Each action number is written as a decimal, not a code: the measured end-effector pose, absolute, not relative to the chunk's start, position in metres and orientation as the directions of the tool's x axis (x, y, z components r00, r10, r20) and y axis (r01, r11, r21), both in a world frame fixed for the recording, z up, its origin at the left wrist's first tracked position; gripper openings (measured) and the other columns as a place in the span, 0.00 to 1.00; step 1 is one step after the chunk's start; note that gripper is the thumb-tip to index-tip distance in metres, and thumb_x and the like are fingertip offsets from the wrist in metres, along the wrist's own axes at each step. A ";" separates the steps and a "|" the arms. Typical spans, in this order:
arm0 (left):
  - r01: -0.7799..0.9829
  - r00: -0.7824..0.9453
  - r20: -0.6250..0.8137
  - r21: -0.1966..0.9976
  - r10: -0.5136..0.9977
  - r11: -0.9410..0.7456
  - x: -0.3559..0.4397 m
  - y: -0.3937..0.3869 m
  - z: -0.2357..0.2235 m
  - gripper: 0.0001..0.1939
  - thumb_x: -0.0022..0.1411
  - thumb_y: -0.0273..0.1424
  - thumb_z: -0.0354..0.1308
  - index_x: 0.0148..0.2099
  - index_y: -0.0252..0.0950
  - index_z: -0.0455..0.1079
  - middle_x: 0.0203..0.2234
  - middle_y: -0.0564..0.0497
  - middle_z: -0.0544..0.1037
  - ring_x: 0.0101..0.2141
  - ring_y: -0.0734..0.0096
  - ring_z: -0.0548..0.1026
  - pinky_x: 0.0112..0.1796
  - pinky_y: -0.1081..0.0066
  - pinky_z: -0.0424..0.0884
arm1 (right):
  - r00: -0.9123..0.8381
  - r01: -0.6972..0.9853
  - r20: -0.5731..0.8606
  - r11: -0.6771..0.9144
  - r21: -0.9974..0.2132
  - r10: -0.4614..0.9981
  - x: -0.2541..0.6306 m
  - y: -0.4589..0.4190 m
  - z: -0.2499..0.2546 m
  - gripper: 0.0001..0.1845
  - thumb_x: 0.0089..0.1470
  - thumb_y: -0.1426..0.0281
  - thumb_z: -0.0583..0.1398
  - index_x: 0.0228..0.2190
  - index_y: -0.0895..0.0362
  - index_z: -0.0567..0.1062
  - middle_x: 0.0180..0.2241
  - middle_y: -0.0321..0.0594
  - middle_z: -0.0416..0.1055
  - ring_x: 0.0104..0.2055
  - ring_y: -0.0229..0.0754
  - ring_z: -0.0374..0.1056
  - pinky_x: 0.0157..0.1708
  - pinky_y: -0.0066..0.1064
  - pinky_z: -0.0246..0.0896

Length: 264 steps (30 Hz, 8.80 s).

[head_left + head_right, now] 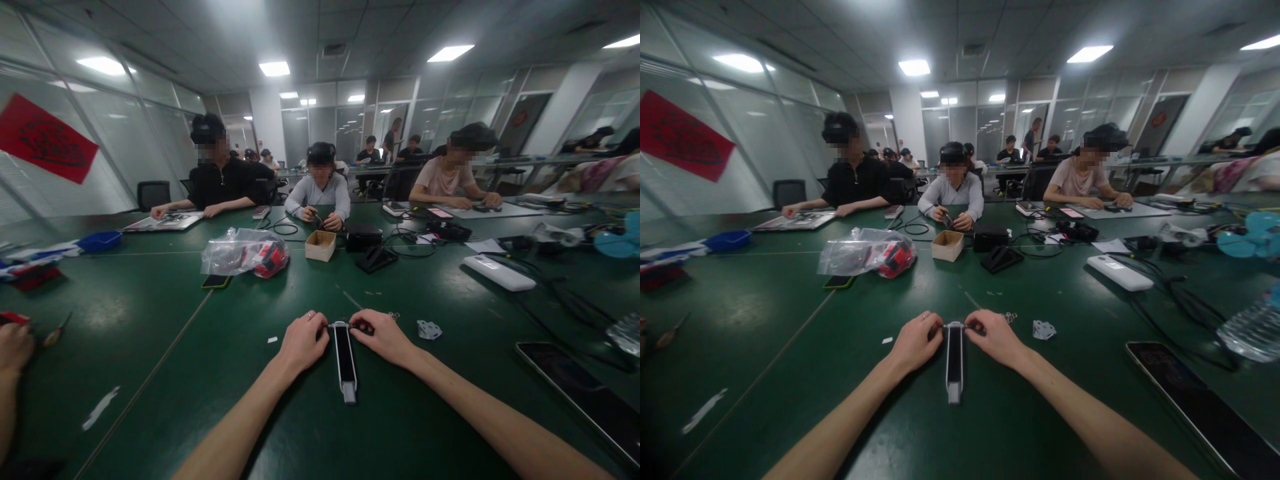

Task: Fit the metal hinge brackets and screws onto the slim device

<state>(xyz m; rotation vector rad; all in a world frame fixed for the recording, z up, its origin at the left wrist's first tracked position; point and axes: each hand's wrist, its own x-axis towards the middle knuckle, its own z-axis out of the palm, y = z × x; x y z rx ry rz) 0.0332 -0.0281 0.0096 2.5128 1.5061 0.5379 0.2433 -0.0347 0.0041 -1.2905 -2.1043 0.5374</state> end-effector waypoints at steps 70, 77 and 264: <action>0.824 0.420 0.182 0.334 0.889 -0.458 0.034 -0.030 0.013 0.07 0.60 0.28 0.48 0.39 0.38 0.67 0.33 0.51 0.72 0.32 0.70 0.71 0.34 0.72 0.64 | -0.339 0.909 0.115 0.357 -0.216 0.934 0.342 -0.017 0.018 0.12 0.53 0.68 0.54 0.37 0.55 0.75 0.37 0.45 0.70 0.41 0.46 0.65 0.41 0.36 0.61; 0.826 0.415 0.178 0.336 0.892 -0.452 0.034 -0.030 0.013 0.08 0.60 0.28 0.48 0.39 0.38 0.67 0.33 0.51 0.72 0.31 0.71 0.71 0.33 0.72 0.64 | -0.342 0.898 0.102 0.357 -0.257 0.934 0.336 -0.015 0.016 0.10 0.52 0.67 0.55 0.31 0.54 0.76 0.34 0.43 0.71 0.38 0.45 0.66 0.38 0.36 0.61; 0.824 0.432 0.179 0.320 0.884 -0.467 0.034 -0.030 0.014 0.07 0.60 0.28 0.48 0.38 0.37 0.66 0.33 0.51 0.71 0.32 0.71 0.70 0.34 0.73 0.63 | -0.412 0.646 0.248 0.473 -0.599 0.877 0.245 -0.034 0.006 0.11 0.54 0.66 0.57 0.39 0.55 0.73 0.38 0.39 0.70 0.38 0.39 0.65 0.38 0.33 0.63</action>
